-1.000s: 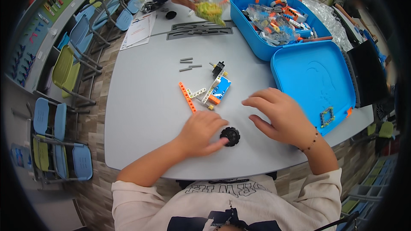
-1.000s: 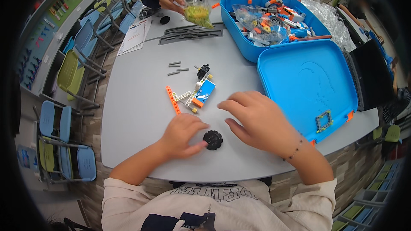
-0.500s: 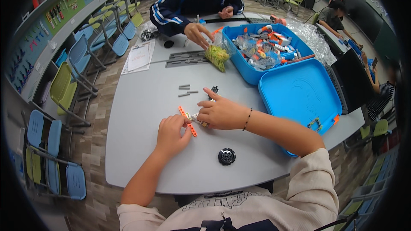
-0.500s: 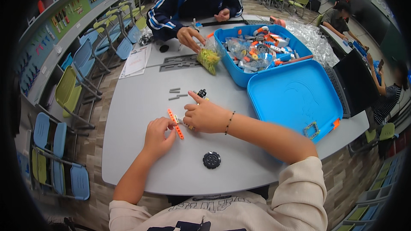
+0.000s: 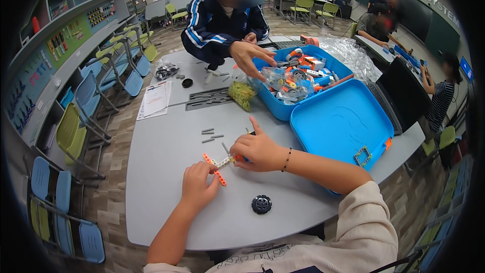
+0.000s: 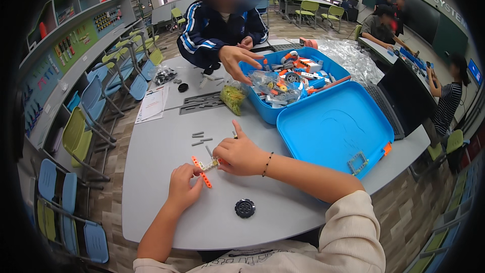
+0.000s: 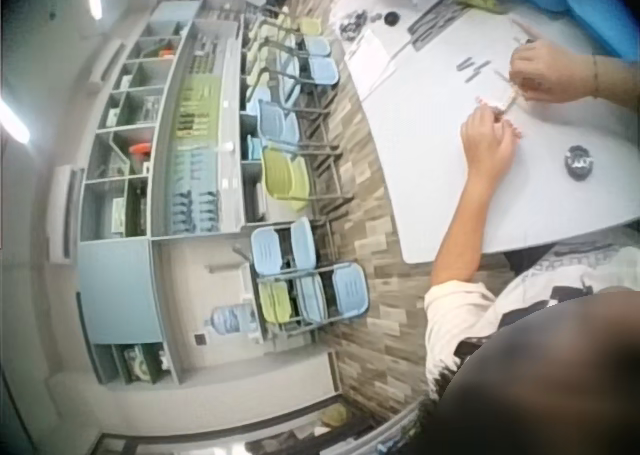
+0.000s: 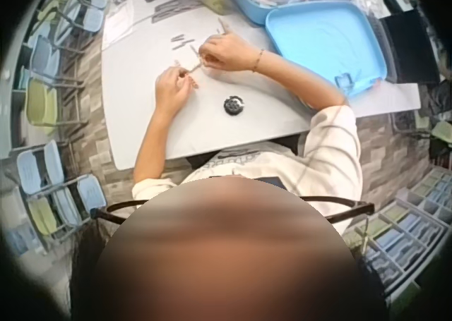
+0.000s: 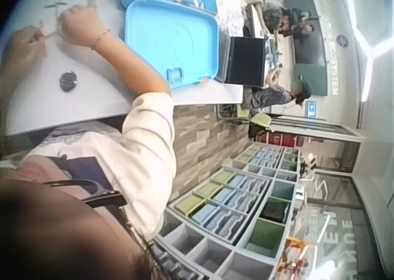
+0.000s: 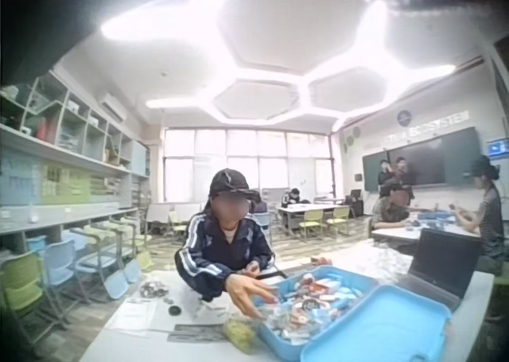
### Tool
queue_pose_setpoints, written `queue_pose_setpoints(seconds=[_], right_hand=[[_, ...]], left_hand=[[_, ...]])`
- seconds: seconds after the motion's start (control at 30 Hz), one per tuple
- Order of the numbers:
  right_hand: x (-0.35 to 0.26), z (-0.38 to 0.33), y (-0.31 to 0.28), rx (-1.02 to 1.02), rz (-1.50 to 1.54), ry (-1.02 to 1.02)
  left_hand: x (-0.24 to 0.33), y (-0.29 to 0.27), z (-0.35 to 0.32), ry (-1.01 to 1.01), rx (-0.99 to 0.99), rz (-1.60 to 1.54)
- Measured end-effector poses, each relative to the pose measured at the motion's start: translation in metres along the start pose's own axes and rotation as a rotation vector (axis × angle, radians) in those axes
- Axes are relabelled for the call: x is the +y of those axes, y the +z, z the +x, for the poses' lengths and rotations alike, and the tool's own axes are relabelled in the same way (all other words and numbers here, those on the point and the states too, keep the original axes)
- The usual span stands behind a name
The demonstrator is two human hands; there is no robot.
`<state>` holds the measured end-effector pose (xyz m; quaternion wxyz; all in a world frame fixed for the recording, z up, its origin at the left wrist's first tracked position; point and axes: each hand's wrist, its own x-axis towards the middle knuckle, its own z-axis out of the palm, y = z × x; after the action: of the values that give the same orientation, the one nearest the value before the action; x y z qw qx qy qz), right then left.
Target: The person assembles a small mechanical model using plastic building blocks, rods, and a wheel. They connect beams and axles, attach a wheel, and repeatedly adjust and reattach components on a table in a classroom setting.
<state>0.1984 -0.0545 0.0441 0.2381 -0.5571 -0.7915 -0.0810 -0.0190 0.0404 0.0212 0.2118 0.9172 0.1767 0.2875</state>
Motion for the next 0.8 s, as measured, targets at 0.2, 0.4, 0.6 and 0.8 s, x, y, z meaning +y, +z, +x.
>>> queue_pose_setpoints(seconds=[0.2, 0.4, 0.6, 0.8], right_hand=[[0.009, -0.014, -0.005, -0.015, 0.116, 0.177], [0.002, -0.019, 0.000, -0.109, 0.057, 0.175], [0.023, -0.003, -0.031, 0.118, 0.430, 0.465], [0.072, 0.032, -0.046, -0.074, 0.624, 0.761]], left_hand=[[0.019, 0.010, -0.006, 0.089, -0.156, -0.025], [0.021, 0.016, -0.004, 0.100, -0.134, 0.031], [0.020, 0.022, 0.003, 0.118, -0.112, 0.125], [0.018, 0.034, 0.010, 0.131, -0.153, 0.159]])
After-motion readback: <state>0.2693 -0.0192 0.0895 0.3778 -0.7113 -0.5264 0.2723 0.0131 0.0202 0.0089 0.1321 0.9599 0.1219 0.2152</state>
